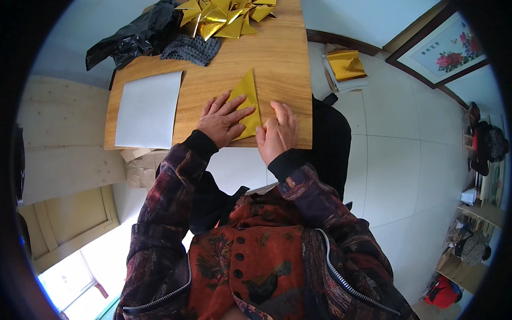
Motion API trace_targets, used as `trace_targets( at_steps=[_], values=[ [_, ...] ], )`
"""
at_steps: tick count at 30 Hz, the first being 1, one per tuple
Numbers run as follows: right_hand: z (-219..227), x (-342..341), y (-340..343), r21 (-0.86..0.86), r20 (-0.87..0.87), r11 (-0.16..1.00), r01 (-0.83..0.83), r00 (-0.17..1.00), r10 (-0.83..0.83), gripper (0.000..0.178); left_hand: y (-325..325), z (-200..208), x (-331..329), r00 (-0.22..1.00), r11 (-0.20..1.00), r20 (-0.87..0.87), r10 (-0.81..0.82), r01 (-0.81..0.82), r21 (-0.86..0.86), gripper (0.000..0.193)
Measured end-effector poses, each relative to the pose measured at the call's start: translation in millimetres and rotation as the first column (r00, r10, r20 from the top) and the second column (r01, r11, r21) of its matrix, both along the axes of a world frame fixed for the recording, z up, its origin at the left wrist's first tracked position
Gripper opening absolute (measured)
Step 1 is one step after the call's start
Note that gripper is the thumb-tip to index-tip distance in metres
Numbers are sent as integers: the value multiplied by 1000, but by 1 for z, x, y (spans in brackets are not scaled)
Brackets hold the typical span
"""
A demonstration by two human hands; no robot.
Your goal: The person folds a gold-colored sheet of paper into a triangular shape on a wooden table. They smooth the creases with their hands and place the finished piece among other similar folded items.
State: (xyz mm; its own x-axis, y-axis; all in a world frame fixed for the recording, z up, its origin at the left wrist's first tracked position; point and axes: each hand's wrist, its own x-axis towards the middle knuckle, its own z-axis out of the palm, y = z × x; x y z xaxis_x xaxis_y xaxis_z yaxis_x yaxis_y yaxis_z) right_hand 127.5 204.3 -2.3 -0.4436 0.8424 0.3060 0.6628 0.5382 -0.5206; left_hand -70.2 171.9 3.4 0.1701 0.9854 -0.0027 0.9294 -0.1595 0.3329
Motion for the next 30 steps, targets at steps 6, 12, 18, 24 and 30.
trace_targets(
  at_steps=[6,12,18,24,30],
  values=[
    [1,6,0,18,20,1000,-24,1000,24,17,0,-1,1,999,999,-52,-4,6,37,47],
    [-2,15,-43,52,160,938,-343,930,332,70,-3,-2,2,999,998,-52,-1,4,58,48],
    [-12,9,-51,58,265,932,-357,906,331,85,-1,-1,2,998,996,-62,-4,9,84,47],
    [-14,10,-52,57,339,932,-357,885,319,84,-3,-2,1,999,998,-42,-5,7,69,48],
    [-19,6,-52,126,362,926,-357,885,292,84,-2,-4,0,999,996,-50,-14,18,87,47]
  ],
)
